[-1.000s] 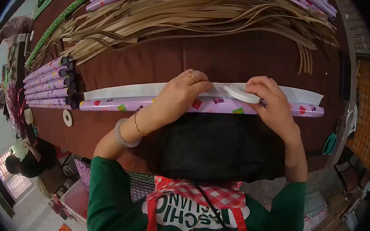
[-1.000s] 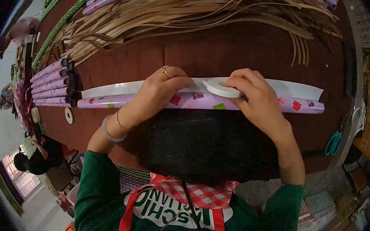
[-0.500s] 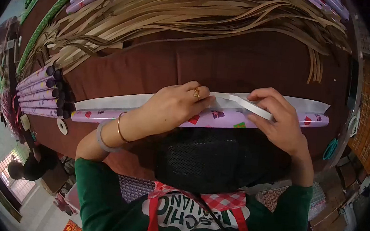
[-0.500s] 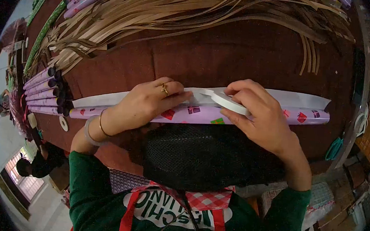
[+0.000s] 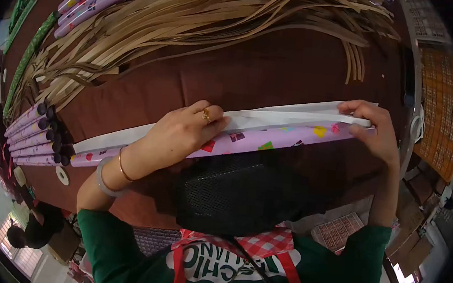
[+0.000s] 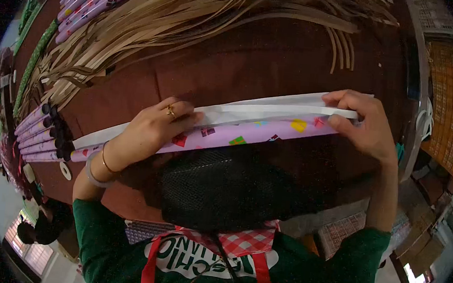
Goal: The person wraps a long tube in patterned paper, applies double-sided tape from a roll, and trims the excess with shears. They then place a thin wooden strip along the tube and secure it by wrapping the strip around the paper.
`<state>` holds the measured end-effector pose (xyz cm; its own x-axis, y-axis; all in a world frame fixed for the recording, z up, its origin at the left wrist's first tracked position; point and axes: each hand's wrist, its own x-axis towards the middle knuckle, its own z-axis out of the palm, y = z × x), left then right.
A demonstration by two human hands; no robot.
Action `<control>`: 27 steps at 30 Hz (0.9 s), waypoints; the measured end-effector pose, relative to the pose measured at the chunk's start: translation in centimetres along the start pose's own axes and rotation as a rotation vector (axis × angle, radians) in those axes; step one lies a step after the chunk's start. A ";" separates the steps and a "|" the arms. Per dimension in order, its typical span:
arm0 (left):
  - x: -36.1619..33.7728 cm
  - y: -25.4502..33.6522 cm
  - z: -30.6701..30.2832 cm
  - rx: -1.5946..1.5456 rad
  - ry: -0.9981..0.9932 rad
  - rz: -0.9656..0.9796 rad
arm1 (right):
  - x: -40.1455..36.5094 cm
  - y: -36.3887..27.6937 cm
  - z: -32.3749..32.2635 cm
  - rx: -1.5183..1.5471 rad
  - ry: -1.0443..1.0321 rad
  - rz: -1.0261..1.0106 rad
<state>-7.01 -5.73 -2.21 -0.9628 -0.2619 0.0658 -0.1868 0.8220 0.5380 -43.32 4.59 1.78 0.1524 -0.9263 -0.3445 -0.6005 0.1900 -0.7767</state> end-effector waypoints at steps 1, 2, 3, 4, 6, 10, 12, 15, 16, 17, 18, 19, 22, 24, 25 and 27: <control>0.0 0.1 -0.1 -0.006 0.004 0.019 | -0.4 0.8 -0.6 0.015 0.020 0.057; 0.1 0.1 -0.2 0.003 -0.013 0.012 | -0.8 1.9 -1.3 0.088 0.011 -0.011; 0.2 0.2 -0.2 0.012 -0.031 0.004 | -1.0 2.4 -1.6 0.122 0.038 0.030; 0.2 0.4 -0.2 0.003 -0.029 0.024 | -1.2 2.8 -2.0 0.158 0.064 0.069; 0.3 0.5 -0.3 0.054 -0.012 0.010 | -1.9 3.0 -3.1 0.097 0.044 0.200; 0.8 0.5 -0.8 0.064 -0.042 0.036 | -2.2 3.1 -2.9 0.109 0.099 0.180; 1.5 0.4 -1.2 0.242 -0.010 0.121 | -2.2 3.2 -2.5 0.128 0.122 0.149; 1.3 -0.6 -1.3 0.232 -0.058 0.193 | -2.5 3.0 -2.5 0.082 0.143 0.144; 1.4 -0.7 -1.3 0.231 -0.063 0.187 | -2.5 2.6 -2.5 0.054 0.158 0.165; 1.5 -0.8 -1.3 0.226 -0.057 0.199 | -2.5 2.4 -2.5 0.025 0.174 0.186; 1.5 -0.9 -1.2 0.222 -0.048 0.215 | -2.4 2.3 -2.5 0.027 0.172 0.185; 1.4 -0.9 -1.3 0.220 -0.048 0.215 | -2.4 2.1 -2.5 0.021 0.171 0.237; 1.5 -1.2 -1.5 0.232 -0.105 0.263 | -2.2 1.8 -2.9 -0.051 0.157 0.327; 1.6 -1.3 -1.4 0.264 -0.117 0.280 | -2.0 1.3 -3.0 -0.114 0.148 0.370; 1.6 -1.4 -1.4 0.262 -0.114 0.290 | -1.8 0.9 -2.8 -0.180 0.152 0.376; 1.6 -1.5 -1.5 0.267 -0.144 0.311 | -1.9 0.9 -2.3 -0.209 0.216 0.309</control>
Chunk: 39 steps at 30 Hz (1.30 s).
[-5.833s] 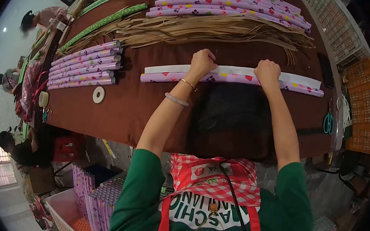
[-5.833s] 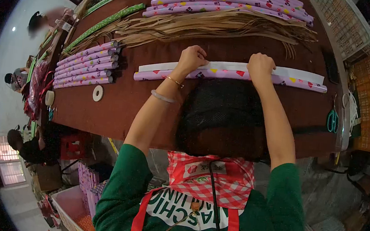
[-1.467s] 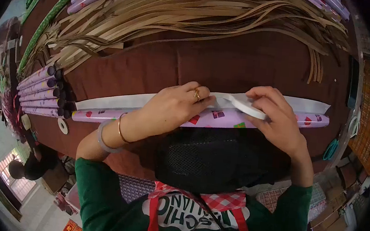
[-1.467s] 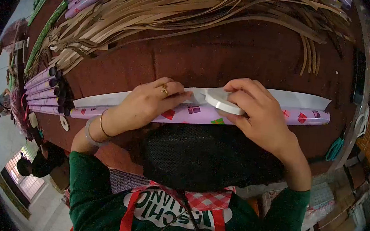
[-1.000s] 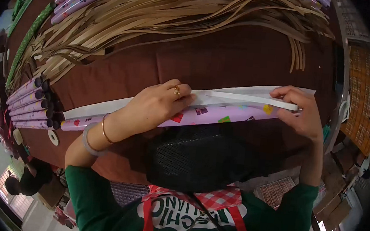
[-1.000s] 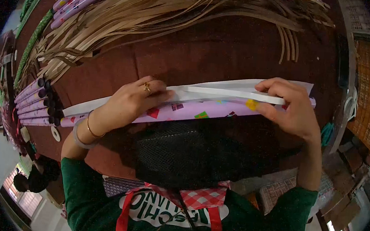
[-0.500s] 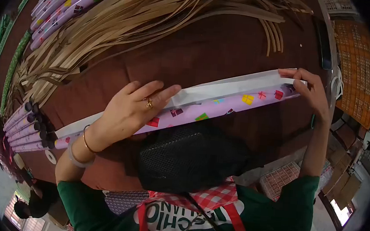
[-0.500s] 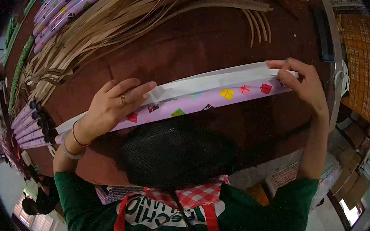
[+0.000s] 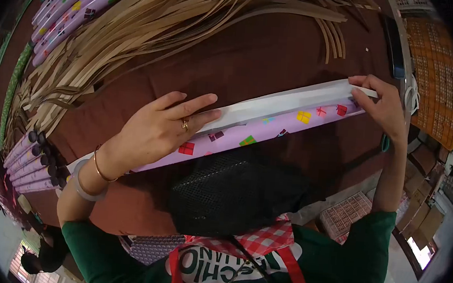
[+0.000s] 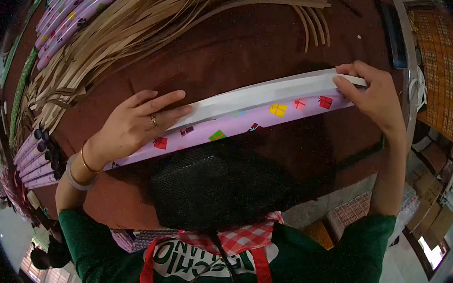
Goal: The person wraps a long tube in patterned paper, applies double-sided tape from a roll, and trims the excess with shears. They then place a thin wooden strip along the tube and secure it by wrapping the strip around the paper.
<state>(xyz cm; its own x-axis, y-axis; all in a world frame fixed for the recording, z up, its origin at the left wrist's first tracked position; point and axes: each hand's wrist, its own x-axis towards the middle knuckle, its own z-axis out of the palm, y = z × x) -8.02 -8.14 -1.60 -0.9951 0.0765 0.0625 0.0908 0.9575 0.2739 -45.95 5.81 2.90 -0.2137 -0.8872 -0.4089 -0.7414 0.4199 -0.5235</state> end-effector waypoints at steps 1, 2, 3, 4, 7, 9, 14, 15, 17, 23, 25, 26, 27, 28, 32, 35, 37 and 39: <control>0.0 0.0 -0.1 0.000 0.003 0.007 | -0.1 -0.1 0.3 -0.002 0.006 0.005; 0.0 0.0 -0.2 -0.018 0.002 0.001 | -0.2 -0.3 0.5 -0.032 0.033 -0.007; 0.0 0.0 -0.2 -0.035 0.000 -0.007 | -0.2 -0.4 0.7 -0.063 0.058 -0.022; 0.0 0.0 -0.2 -0.034 0.003 -0.003 | -0.3 -0.3 0.9 -0.065 0.062 -0.020; 0.0 0.0 -0.1 -0.024 0.023 0.008 | -0.4 -0.1 1.5 -0.080 0.136 -0.054; 0.0 0.0 -0.1 -0.046 0.041 -0.003 | -0.4 -0.5 1.8 -0.119 0.165 -0.068; 0.0 -0.1 0.1 -0.035 0.043 0.006 | -0.4 -0.4 2.7 -0.247 0.261 -0.090; 0.0 -0.1 0.0 -0.029 0.030 0.011 | -0.4 -0.5 2.8 -0.305 0.282 -0.110; 0.1 -0.2 0.0 -0.050 0.034 0.013 | -0.4 -0.5 2.9 -0.320 0.293 -0.108; 0.1 -0.2 -0.2 -0.072 0.023 0.023 | -0.3 -1.1 3.8 -0.439 0.368 -0.074; 0.1 -0.2 -0.3 -0.089 0.019 0.018 | -0.2 -1.3 4.1 -0.473 0.375 -0.043; 0.1 -0.2 -0.4 -0.103 -0.003 0.005 | -0.1 -1.2 4.3 -0.509 0.410 -0.083; 0.1 -0.2 -0.4 -0.117 -0.024 -0.009 | 0.0 -1.2 4.4 -0.545 0.444 -0.122; 0.2 -0.2 -0.4 -0.118 -0.027 -0.003 | 0.0 -1.1 4.6 -0.543 0.445 -0.116; 0.3 -0.3 -0.5 -0.115 -0.028 0.000 | 0.2 -1.5 5.0 -0.635 0.443 -0.096; 0.5 -0.2 -0.7 -0.106 -0.033 0.000 | 0.2 -2.1 5.3 -0.712 0.419 -0.051; 0.5 -0.1 -0.6 -0.100 -0.040 -0.007 | 0.2 -2.5 5.6 -0.753 0.407 -0.023; 0.4 -0.3 -0.6 -0.104 -0.034 -0.005 | 0.5 -2.8 5.9 -0.817 0.401 0.027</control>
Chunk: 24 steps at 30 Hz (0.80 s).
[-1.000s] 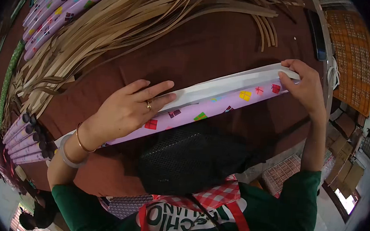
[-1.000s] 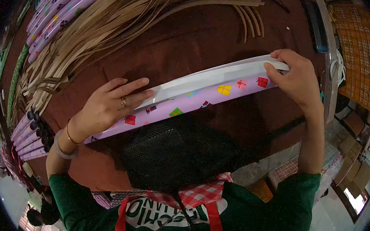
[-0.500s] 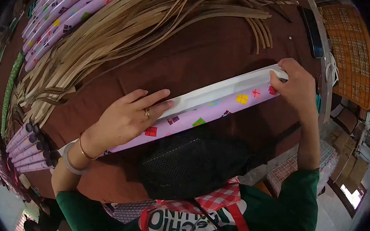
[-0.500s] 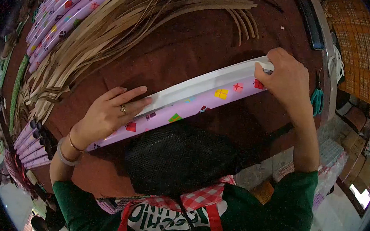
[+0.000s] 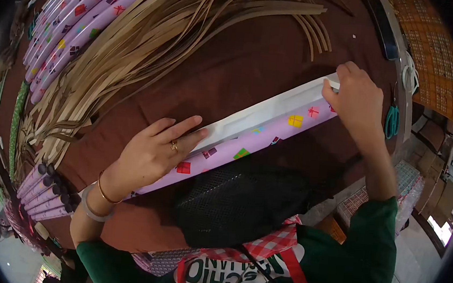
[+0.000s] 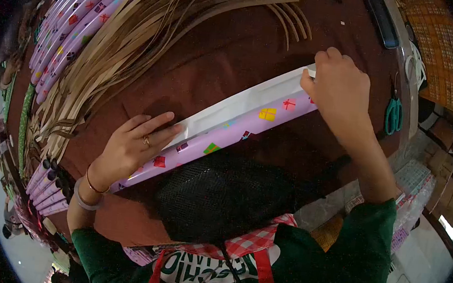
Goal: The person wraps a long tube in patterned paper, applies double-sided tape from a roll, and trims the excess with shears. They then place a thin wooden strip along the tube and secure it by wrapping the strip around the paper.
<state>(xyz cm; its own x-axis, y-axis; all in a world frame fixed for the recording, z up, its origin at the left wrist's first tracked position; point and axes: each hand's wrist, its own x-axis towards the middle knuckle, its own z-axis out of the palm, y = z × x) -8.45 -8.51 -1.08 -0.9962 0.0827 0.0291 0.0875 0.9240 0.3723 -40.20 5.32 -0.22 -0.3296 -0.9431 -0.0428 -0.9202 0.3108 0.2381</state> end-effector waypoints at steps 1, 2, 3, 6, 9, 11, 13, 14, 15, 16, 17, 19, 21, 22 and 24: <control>0.0 0.0 -0.1 -0.001 -0.006 0.000 | 0.0 -0.1 0.1 0.005 -0.003 0.001; 0.0 0.0 -0.1 0.001 -0.011 0.005 | 0.1 -0.2 0.2 -0.012 0.008 -0.011; 0.0 0.0 -0.2 0.002 -0.015 0.010 | 0.2 -0.3 0.2 -0.030 0.020 -0.024; 0.0 -0.2 -0.4 -0.011 -0.027 0.032 | 0.4 -0.4 0.1 -0.046 0.011 -0.053; 0.0 -0.2 0.0 -0.010 0.015 0.036 | 0.6 -0.5 -0.1 -0.097 -0.016 -0.062; 0.2 -0.2 0.3 -0.015 0.044 0.025 | 0.8 -0.4 -0.1 -0.090 -0.052 -0.052; 0.2 -0.1 0.5 -0.021 0.063 0.002 | 0.8 -0.5 -0.1 -0.071 -0.091 -0.052; 0.2 -0.2 0.6 -0.014 0.071 0.020 | 0.8 -0.5 -0.1 -0.083 -0.098 -0.042; 0.3 -0.3 0.7 -0.006 0.080 0.039 | 0.9 -0.5 -0.1 -0.095 -0.105 -0.033; 0.6 -0.3 0.7 -0.008 0.106 0.037 | 0.9 -0.5 -0.1 -0.084 -0.107 -0.041; 0.9 -0.4 0.8 -0.009 0.097 0.028 | 1.0 -0.5 0.0 -0.098 -0.108 -0.035; 1.8 -0.6 1.2 -0.055 0.140 0.008 | 0.9 -0.4 0.2 -0.109 -0.108 -0.031; 2.8 -0.6 1.9 -0.027 0.187 -0.020 | 0.7 -0.2 0.6 -0.098 0.029 -0.100; 3.3 -0.6 2.0 -0.030 0.156 -0.024 | 0.7 -0.2 0.6 -0.094 0.030 -0.098; 3.8 -0.7 1.9 -0.027 0.120 -0.026 | 0.7 -0.3 0.6 -0.109 0.008 -0.065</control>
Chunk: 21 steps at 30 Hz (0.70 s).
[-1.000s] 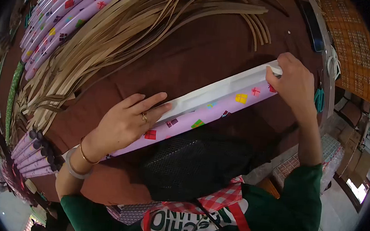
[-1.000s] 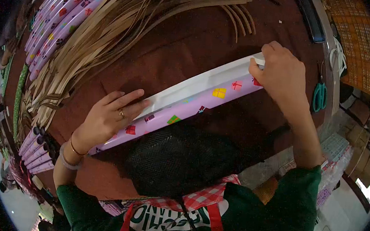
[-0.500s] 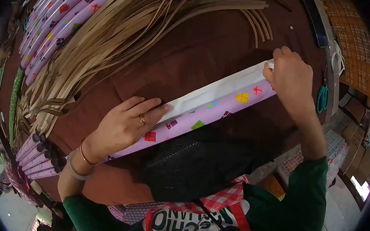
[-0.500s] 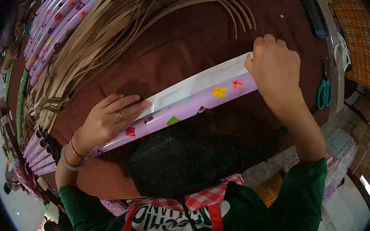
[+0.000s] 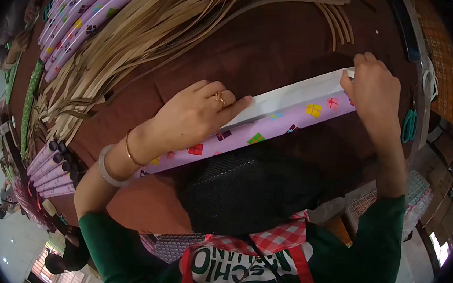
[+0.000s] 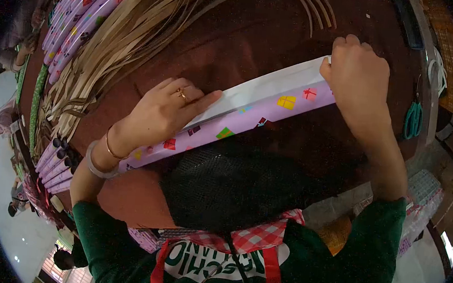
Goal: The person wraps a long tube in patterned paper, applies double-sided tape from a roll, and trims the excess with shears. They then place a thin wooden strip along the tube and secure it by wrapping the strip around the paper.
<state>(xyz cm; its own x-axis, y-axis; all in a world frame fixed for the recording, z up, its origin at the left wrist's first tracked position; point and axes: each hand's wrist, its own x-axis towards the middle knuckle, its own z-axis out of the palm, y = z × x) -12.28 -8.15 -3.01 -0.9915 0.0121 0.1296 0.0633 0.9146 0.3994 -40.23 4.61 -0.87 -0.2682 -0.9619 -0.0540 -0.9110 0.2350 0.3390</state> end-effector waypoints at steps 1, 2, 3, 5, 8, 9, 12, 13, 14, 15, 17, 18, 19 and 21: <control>0.2 -0.1 -0.1 0.015 -0.015 0.026 | 0.0 0.0 0.0 0.006 0.001 0.004; 0.3 -0.1 -0.3 0.029 -0.032 0.052 | -0.1 -0.1 0.0 0.010 0.014 0.007; 0.3 0.0 -0.3 0.031 -0.042 0.055 | -0.1 -0.1 0.0 0.015 0.025 0.011; 0.2 0.1 -0.1 0.084 -0.039 0.059 | -0.2 -0.2 -0.1 0.024 0.018 0.018; 0.1 0.2 -0.2 0.081 -0.023 0.054 | -0.1 -0.1 -0.3 0.016 -0.022 0.021; 0.0 0.3 -0.2 0.082 -0.030 0.052 | -0.1 -0.2 -0.3 0.004 -0.055 0.024; -0.4 0.4 -0.1 0.066 -0.004 0.076 | -0.1 -0.3 -0.2 -0.027 -0.063 0.044; -0.5 0.5 -0.2 0.075 -0.029 0.075 | -0.1 -0.3 -0.1 -0.023 -0.063 0.044; -0.6 0.5 -0.3 0.085 -0.051 0.074 | 0.0 -0.2 -0.1 -0.012 -0.084 0.046; -0.6 0.5 -0.4 0.087 -0.052 0.072 | 0.0 -0.1 0.0 -0.003 -0.103 0.048; -0.2 0.6 -0.5 0.040 -0.093 0.057 | 0.0 -0.2 -0.1 0.000 -0.105 0.046; -0.1 0.6 -0.6 0.044 -0.092 0.057 | 0.0 -0.2 -0.2 0.002 -0.109 0.044; 0.1 0.7 -0.6 0.037 -0.106 0.035 | 0.0 -0.2 -0.2 0.001 -0.105 0.045; 0.5 0.8 -0.7 0.032 -0.118 0.012 | 0.0 -0.3 -0.2 0.001 -0.101 0.056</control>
<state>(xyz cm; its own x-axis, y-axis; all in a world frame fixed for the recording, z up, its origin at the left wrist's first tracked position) -12.61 -7.74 -2.00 -0.9973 0.0685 0.0255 0.0731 0.9266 0.3690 -39.91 4.56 -0.73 -0.3485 -0.9283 -0.1298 -0.8943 0.2878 0.3427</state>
